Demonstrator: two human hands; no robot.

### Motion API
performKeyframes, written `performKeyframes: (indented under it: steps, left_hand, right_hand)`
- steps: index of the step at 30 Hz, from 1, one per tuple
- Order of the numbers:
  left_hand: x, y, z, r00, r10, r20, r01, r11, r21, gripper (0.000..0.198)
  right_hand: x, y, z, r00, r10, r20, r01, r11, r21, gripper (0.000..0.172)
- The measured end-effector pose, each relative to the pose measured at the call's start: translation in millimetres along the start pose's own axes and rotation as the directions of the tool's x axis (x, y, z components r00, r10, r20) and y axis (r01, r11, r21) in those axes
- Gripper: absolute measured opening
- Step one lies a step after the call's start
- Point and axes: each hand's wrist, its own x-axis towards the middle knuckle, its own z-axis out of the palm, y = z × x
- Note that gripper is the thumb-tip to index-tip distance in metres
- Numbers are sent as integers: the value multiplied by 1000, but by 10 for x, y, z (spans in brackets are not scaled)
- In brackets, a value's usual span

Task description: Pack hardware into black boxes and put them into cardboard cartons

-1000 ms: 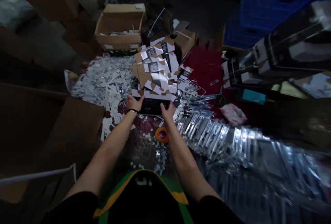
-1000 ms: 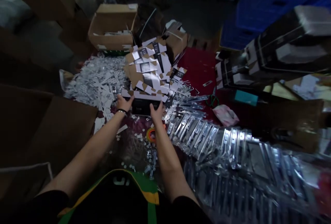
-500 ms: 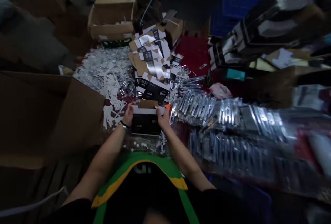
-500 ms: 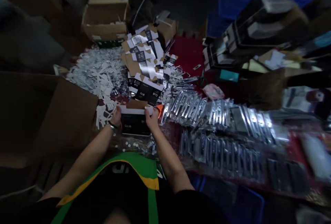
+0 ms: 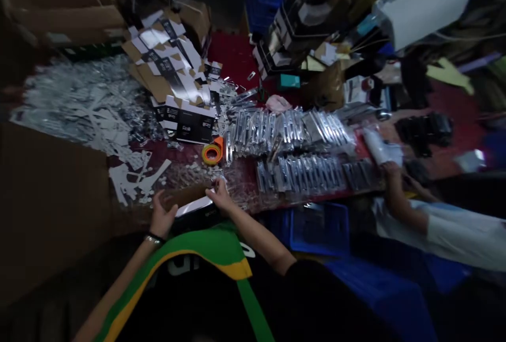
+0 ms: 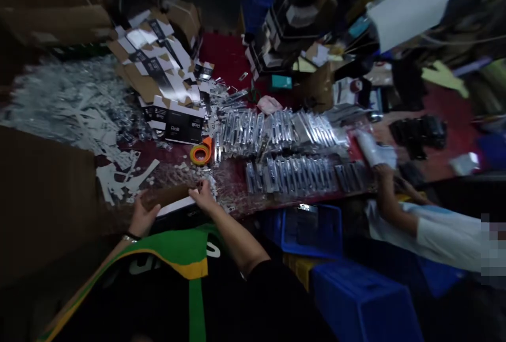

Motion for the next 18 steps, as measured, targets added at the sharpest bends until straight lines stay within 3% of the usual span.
performKeyframes:
  steps: [2, 3, 5, 7, 8, 10, 12, 13, 15, 17, 18]
  left_hand:
    - [-6, -73, -16, 999, -25, 36, 23, 998, 58, 89]
    - [-20, -93, -36, 994, -32, 105, 24, 997, 79, 87]
    - [-66, -100, -101, 945, -7, 327, -19, 997, 78, 78]
    - [-112, -68, -165, 855, 39, 516, -73, 996, 45, 68]
    - [-129, -45, -184, 832, 49, 552, -87, 995, 43, 66]
    - [-146, 2, -190, 859, 40, 510, -93, 993, 78, 67]
    - [-148, 33, -188, 904, 40, 426, -101, 987, 121, 64]
    - [-145, 44, -197, 903, 49, 427, -115, 985, 131, 57]
    - [-130, 65, -234, 847, 69, 527, -160, 978, 130, 45]
    - [-112, 99, -252, 774, 69, 629, -204, 968, 145, 44]
    - [-104, 122, -235, 765, 50, 642, -215, 960, 181, 46]
  right_hand:
    - [-107, 31, -28, 997, 40, -70, -38, 999, 28, 46]
    - [-192, 50, -73, 998, 57, -42, -55, 997, 45, 45]
    - [-385, 93, -203, 983, 65, 172, -89, 986, 138, 49]
    - [-530, 132, -315, 907, 66, 416, -195, 941, 277, 57]
    - [-568, 142, -336, 882, 76, 464, -247, 915, 320, 59]
    - [-580, 138, -295, 918, 124, 378, -260, 906, 335, 59]
    - [-547, 110, -200, 961, 166, 220, -229, 927, 298, 49]
    - [-528, 91, -164, 964, 178, 199, -232, 927, 294, 41]
    - [-494, 54, -150, 934, 188, 303, -281, 912, 299, 32]
    - [-461, 25, -196, 891, 175, 420, -290, 930, 227, 37]
    - [-437, 15, -223, 874, 163, 457, -256, 955, 150, 44]
